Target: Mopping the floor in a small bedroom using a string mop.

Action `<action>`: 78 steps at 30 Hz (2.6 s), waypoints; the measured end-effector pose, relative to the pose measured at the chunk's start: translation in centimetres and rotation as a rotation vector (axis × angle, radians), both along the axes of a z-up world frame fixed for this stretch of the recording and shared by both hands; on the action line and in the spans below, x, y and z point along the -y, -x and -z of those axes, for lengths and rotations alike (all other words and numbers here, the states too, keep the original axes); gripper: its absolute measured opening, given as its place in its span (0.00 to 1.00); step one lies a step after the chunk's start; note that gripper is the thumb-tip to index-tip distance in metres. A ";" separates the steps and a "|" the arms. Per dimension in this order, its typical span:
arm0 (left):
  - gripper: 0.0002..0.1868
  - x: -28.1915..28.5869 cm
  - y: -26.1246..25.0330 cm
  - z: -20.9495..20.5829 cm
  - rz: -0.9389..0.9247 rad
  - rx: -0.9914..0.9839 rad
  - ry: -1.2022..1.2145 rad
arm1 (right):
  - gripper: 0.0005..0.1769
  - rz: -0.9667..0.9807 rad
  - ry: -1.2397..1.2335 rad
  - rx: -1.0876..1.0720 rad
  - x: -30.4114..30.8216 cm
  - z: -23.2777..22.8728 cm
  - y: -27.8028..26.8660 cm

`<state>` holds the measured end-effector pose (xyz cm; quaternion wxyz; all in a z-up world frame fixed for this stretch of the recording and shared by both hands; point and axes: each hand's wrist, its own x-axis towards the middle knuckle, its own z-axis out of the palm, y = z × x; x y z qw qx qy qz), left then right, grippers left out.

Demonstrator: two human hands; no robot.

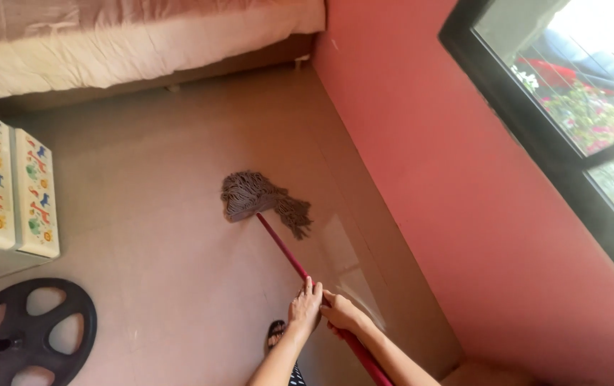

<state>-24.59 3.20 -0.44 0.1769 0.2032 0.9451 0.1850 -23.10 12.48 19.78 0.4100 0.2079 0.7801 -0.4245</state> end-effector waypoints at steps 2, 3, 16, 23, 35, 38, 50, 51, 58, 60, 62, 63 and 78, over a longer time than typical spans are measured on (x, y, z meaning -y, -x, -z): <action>0.16 -0.3 2.0 0.2 0.009 -0.100 0.026 | 0.03 0.056 0.004 -0.046 -0.4 1.0 1.7; 0.16 -0.4 2.6 0.0 -0.002 -0.096 0.029 | 0.03 0.044 0.007 -0.042 -0.5 0.6 2.3; 0.18 -4.5 -5.0 -1.4 -0.330 -0.183 0.042 | 0.11 -0.192 0.126 -0.007 -5.1 2.4 -1.8; 0.16 -9.4 -12.7 -3.7 -0.471 -0.112 0.050 | 0.14 -0.496 0.007 -0.004 -9.9 1.2 -7.0; 0.19 -11.1 -15.5 -8.7 -0.493 -0.004 -0.039 | 0.18 -0.501 0.025 -0.145 -11.5 -4.1 -9.9; 0.19 -8.6 -13.3 -5.2 -0.520 -0.025 -0.064 | 0.18 -0.590 0.027 -0.173 -9.8 0.4 -7.6; 0.19 4.3 -1.0 -4.6 -0.595 0.123 -0.190 | 0.18 -0.412 0.016 -0.033 3.6 1.2 4.0; 0.19 5.6 0.3 -3.8 -0.598 0.124 -0.188 | 0.18 -0.415 0.019 -0.031 5.0 1.0 5.3; 0.18 15.2 9.4 -3.8 -0.609 0.058 -0.164 | 0.15 -0.408 -0.023 -0.016 15.0 0.1 14.4; 0.19 17.8 12.1 -4.1 -0.601 0.033 -0.156 | 0.15 -0.409 -0.014 -0.017 17.5 0.6 17.0; 0.20 20.6 14.8 -5.1 -0.623 0.097 -0.211 | 0.14 -0.387 0.008 -0.035 20.2 1.7 19.7; 0.20 22.0 15.9 -4.7 -0.623 0.097 -0.210 | 0.14 -0.387 0.010 -0.035 21.1 4.1 20.9; 0.54 29.0 27.7 -2.3 -1.535 0.365 -1.236 | 0.21 -0.317 0.011 -0.190 29.4 9.3 29.2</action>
